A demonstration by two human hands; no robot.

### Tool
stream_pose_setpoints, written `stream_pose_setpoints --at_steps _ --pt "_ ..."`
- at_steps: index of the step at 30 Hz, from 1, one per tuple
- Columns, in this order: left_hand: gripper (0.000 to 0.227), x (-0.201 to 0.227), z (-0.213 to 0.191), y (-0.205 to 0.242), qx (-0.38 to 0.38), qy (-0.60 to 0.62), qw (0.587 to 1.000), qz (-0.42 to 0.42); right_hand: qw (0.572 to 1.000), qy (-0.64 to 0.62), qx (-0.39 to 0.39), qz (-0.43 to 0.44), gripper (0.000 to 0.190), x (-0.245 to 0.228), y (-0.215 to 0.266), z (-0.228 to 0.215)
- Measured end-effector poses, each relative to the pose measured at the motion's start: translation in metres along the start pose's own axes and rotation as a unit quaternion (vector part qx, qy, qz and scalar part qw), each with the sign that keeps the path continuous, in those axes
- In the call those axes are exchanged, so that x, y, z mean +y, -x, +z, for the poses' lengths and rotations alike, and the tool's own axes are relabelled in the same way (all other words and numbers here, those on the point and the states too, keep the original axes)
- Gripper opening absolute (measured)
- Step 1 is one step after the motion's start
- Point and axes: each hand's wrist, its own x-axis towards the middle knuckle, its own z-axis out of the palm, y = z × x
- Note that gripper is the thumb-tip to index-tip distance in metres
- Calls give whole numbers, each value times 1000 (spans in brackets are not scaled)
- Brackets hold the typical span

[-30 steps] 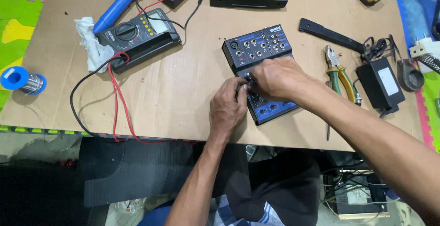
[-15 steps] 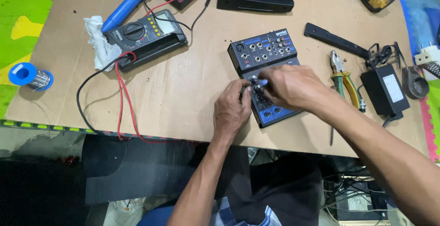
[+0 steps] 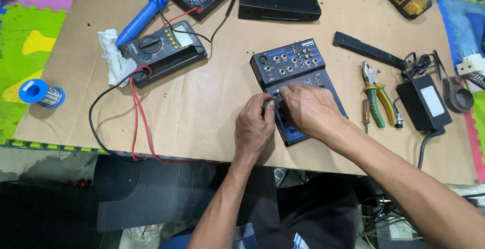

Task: The person assembles small gray cylindrical components onto a blue electronic device with multiple ports and knobs. They pick up the components from the table and insert them into the device one by one, occasionally adjusting the knobs on the device.

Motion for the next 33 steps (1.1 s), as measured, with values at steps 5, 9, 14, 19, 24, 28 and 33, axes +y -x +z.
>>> stream_pose_setpoints --at_steps 5,9,14,19,24,28,33 --pt "11 -1 1 1 4 -17 1000 4 999 -15 30 -37 20 5 -3 14" --pt "12 3 -1 0 1 -16 1000 -1 998 -23 36 -41 18 5 0 7" --pt "11 2 -1 0 3 -5 1000 3 995 -101 -11 -7 23 10 3 -18" --pt "12 7 -3 -1 -2 7 1000 -3 992 -121 22 20 21 16 0 6" --pt "12 4 -2 -1 0 14 1000 -4 995 -85 48 34 12 13 -1 21" --pt "12 3 -1 -2 -2 18 1000 -4 993 -94 43 55 11 12 -7 33" --pt "13 6 -2 0 15 32 999 2 986 -140 83 42 15 13 -4 29"
